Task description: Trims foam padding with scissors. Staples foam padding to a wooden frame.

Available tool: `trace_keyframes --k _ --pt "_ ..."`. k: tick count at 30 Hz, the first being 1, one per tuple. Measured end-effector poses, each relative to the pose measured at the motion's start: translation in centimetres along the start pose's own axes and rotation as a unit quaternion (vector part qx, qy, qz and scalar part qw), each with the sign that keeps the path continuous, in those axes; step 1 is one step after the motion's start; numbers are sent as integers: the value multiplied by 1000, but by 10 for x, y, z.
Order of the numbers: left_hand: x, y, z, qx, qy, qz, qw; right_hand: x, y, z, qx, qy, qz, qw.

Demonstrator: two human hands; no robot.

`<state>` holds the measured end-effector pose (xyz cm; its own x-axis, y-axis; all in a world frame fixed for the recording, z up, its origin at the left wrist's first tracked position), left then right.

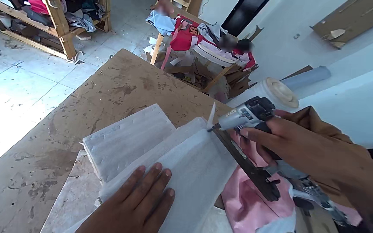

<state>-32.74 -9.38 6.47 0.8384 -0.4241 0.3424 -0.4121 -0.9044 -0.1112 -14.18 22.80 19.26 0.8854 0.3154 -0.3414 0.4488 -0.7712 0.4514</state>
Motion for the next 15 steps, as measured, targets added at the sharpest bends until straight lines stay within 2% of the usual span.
trace_keyframes --k 2,4,7,10,12,15 --pt "1 23 -9 28 31 -27 999 -4 6 1 -1 -3 -10 1000" --pt "-3 53 -14 111 74 -70 989 -14 15 8 -13 0 -23 1000" --pt "-10 100 -12 239 159 -180 941 -31 23 18 -22 38 -11 999" --pt "-13 127 1 275 262 -271 885 -42 31 23 -29 22 -15 999" --pt "-13 130 12 252 351 -290 854 -50 40 33 -41 4 -17 999" --pt "-16 131 28 293 482 -232 793 -63 53 46 -33 32 -2 999"
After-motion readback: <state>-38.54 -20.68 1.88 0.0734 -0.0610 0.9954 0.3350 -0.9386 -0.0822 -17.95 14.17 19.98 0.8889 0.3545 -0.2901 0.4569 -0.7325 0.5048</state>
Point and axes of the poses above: each hand's wrist, its own y-axis away from the middle knuckle, its own z-axis out of the palm, x = y × z, the point moved 1 cm from there along -y, towards the middle knuckle, and after that the axes turned 12 degrees about z, right-handed, at the moved point
